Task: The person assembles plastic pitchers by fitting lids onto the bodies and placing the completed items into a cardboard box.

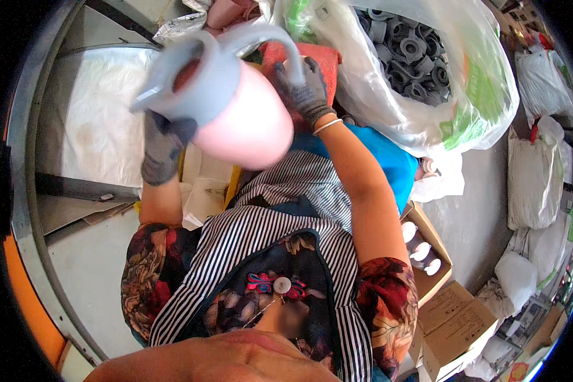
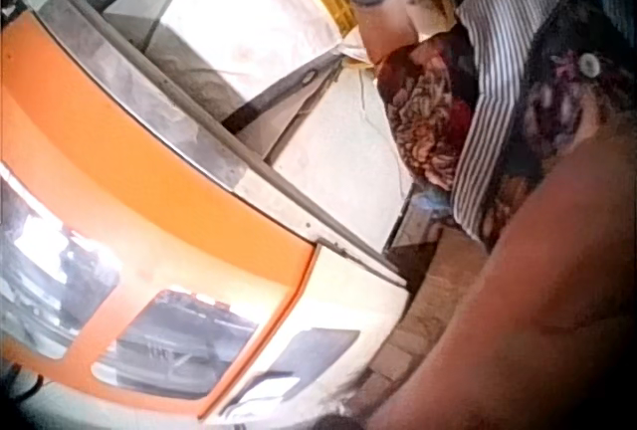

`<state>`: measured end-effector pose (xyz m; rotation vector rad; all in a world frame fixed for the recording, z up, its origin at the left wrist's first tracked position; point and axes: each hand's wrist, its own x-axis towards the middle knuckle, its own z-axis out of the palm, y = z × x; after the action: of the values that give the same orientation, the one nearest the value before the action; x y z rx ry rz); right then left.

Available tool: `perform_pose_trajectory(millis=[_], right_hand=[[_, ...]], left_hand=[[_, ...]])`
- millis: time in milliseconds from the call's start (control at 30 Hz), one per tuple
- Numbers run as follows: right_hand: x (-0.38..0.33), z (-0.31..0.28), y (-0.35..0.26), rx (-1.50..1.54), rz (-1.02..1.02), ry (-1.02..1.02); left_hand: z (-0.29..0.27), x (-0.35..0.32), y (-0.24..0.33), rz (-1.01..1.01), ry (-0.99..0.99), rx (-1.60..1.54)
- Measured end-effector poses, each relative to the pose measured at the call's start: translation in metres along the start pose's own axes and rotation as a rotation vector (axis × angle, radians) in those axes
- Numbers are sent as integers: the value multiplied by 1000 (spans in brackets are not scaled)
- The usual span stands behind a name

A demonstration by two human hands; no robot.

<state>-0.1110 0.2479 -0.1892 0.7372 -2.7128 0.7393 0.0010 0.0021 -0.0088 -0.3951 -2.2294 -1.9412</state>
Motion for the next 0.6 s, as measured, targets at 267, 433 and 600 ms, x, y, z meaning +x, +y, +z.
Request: perform_pose_trajectory(millis=[267, 433, 600], right_hand=[[5, -160, 12, 372, 358, 43], [53, -310, -66, 0, -134, -75], [68, -236, -80, -133, -386, -8]], left_hand=[[30, 86, -74, 310, -1, 200], [50, 117, -105, 249, -65, 169], [54, 119, -102, 302, -117, 120]])
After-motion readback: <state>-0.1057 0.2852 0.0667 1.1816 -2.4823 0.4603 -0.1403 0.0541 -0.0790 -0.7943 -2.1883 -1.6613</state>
